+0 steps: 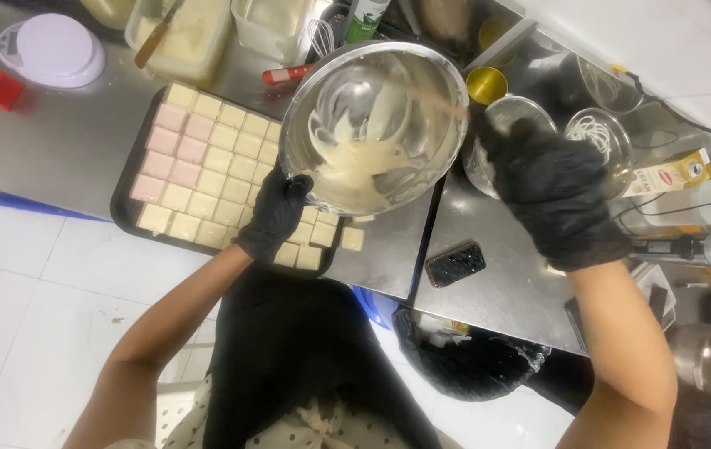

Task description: Pouring a creamy liquid from a bowl onto food blocks arranged on a tray.

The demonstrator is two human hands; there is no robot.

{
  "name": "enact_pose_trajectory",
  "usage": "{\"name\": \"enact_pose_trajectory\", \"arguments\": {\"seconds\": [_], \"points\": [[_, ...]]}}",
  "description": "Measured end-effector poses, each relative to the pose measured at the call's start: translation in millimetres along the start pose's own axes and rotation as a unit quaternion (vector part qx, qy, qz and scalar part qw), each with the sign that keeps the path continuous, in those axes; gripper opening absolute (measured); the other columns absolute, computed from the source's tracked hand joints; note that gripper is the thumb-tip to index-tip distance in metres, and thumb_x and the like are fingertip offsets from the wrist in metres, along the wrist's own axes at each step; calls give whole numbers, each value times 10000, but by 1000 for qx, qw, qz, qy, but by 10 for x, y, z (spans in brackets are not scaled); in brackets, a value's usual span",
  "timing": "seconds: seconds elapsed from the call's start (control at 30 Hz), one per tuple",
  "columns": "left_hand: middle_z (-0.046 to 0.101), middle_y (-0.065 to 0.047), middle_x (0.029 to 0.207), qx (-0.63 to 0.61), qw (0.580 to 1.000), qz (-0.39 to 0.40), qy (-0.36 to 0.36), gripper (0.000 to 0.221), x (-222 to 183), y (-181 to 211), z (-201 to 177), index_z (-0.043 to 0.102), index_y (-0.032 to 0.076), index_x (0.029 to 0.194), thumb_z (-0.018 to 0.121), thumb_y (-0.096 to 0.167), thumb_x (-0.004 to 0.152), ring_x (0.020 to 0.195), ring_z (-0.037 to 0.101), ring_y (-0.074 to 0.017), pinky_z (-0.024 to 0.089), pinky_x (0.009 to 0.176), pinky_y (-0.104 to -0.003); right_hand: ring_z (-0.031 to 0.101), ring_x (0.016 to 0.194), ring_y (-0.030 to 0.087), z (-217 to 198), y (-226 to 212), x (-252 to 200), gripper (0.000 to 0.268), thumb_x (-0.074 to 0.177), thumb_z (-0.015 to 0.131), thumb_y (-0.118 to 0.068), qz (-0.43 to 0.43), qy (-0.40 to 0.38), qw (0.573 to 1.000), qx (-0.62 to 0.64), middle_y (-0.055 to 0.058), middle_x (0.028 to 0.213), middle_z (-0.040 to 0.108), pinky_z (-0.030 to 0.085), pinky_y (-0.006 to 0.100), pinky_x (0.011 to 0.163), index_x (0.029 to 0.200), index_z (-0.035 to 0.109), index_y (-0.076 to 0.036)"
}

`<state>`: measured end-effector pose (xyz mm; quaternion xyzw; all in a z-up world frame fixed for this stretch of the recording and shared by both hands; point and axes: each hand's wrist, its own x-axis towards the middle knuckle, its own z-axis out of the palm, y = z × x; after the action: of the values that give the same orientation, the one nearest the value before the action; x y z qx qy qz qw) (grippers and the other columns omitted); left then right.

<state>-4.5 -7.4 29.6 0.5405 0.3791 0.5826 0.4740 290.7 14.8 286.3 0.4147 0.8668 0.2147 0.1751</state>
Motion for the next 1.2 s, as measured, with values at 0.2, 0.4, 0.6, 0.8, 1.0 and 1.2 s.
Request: {"name": "enact_pose_trajectory", "arguments": {"seconds": [0.2, 0.4, 0.6, 0.8, 1.0, 1.2], "points": [[651, -100, 971, 24, 993, -111, 29, 323, -84, -213, 7, 557, -16, 1309, 540, 127, 1020, 831, 544, -135, 517, 728, -313, 501, 633, 178, 529, 4, -266, 295, 989, 604, -268, 46, -3, 998, 31, 25, 728, 530, 430, 352, 605, 1221, 521, -105], [674, -93, 1079, 22, 999, -37, 5, 297, -118, -260, 21, 534, -29, 1334, 544, 99, 1067, 942, 563, -118, 520, 815, -301, 492, 600, 157, 567, 193, -107, 723, 1009, 532, -21, 33, 129, 987, 88, 68, 834, 535, 414, 304, 515, 1706, 366, -119], [693, -114, 1042, 63, 992, -77, 76, 320, -109, -194, 16, 548, -34, 1294, 577, 119, 1015, 918, 612, -182, 521, 786, -348, 527, 521, 160, 480, -49, -163, 662, 997, 576, -59, 41, 27, 997, 59, 56, 732, 541, 411, 328, 415, 1626, 381, -131], [677, -130, 944, 57, 992, -13, 111, 275, -170, -286, 125, 551, -39, 1227, 574, 187, 1072, 845, 626, -222, 524, 754, -356, 576, 551, 201, 1137, -588, -430, 761, 885, 592, -9, 142, 8, 975, 170, 87, 782, 553, 444, 361, 429, 1612, 389, -103], [654, -131, 874, 61, 992, -53, 101, 301, -217, -524, 164, 529, -38, 1248, 549, 204, 1070, 781, 611, -218, 514, 713, -353, 560, 631, 192, 506, -455, -463, 696, 962, 562, -7, 98, 126, 952, 261, 54, 832, 543, 445, 345, 473, 1614, 366, -152], [682, -143, 1084, 61, 991, 36, 112, 387, -108, -290, 195, 461, -49, 1404, 531, 174, 1096, 963, 649, -202, 529, 831, -350, 393, 473, 55, 474, -796, -661, 586, 1071, 522, -102, 149, 31, 956, -249, -33, 712, 414, 344, 252, 371, 1639, 387, -48]]}}
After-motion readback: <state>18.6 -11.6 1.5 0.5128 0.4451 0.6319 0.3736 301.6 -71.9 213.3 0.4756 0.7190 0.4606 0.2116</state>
